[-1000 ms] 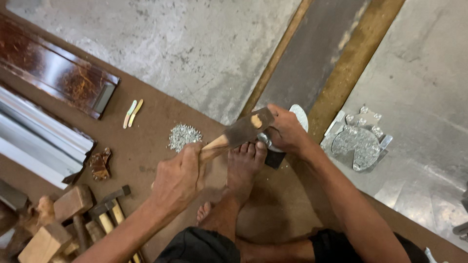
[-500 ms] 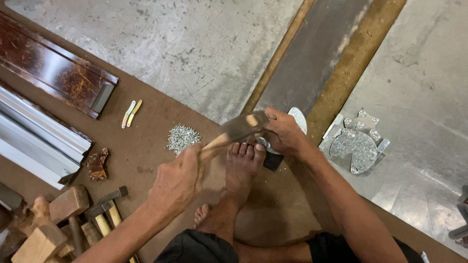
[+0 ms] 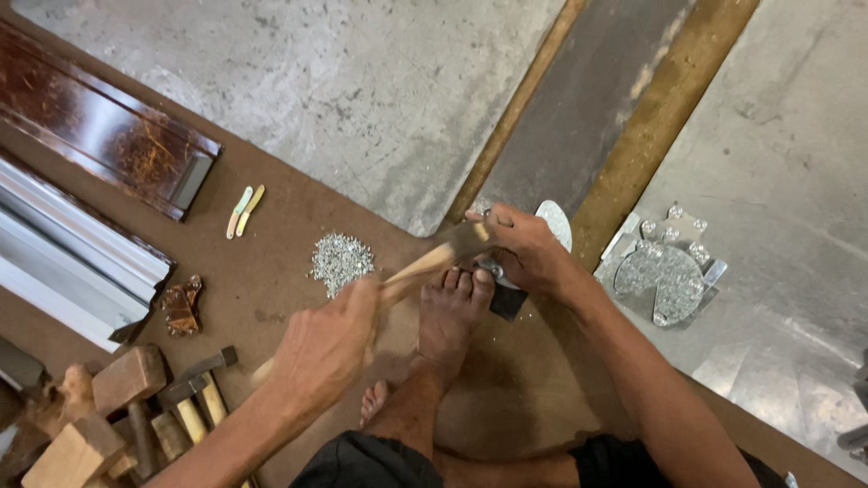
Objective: The person sits on the floor of a metal craft workshop and hammers a small silver-colored metal piece on a metal block with a mallet, repeatedly striking and repositioning it to shape it. They occasionally pick up the piece, turn it over, and resume hammering, with finished metal cutouts lying nearby.
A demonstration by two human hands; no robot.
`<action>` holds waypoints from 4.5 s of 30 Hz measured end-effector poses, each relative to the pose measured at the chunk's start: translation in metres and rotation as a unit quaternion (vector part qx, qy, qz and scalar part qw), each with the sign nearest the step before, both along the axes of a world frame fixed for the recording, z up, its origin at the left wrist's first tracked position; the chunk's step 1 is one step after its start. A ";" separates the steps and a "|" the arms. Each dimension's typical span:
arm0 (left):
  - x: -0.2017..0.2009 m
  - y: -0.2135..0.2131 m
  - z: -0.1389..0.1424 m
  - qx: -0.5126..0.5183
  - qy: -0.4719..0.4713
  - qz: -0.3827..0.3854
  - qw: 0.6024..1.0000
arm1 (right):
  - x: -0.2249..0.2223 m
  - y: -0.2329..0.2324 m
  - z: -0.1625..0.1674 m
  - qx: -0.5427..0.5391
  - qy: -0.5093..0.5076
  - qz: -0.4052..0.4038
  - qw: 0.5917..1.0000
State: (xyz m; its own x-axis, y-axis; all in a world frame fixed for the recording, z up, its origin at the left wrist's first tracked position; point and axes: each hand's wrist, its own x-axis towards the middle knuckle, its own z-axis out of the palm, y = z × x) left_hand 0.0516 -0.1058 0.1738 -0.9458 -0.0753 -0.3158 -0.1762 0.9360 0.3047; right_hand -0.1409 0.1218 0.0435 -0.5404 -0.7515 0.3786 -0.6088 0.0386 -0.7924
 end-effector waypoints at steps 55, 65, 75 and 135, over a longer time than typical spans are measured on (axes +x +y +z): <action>-0.001 0.002 -0.004 0.048 0.049 0.106 0.992 | -0.005 0.002 0.000 -0.044 -0.110 -0.061 0.991; -0.020 0.020 0.011 -0.011 0.148 0.054 0.987 | -0.002 -0.008 0.016 -0.008 -0.009 -0.146 0.989; -0.023 0.024 0.034 0.020 0.230 0.006 0.973 | 0.003 -0.010 0.009 -0.034 0.044 -0.153 0.987; -0.009 0.012 0.024 0.006 0.188 -0.012 0.982 | 0.005 0.005 0.014 0.002 0.102 -0.077 0.992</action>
State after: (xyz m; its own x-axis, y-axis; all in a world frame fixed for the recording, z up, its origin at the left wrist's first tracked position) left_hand 0.0427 -0.0935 0.1979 -0.9972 -0.0493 0.0562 -0.0261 0.9343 0.3556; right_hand -0.1363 0.1270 0.0575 -0.5614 -0.6675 0.4892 -0.7433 0.1467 -0.6527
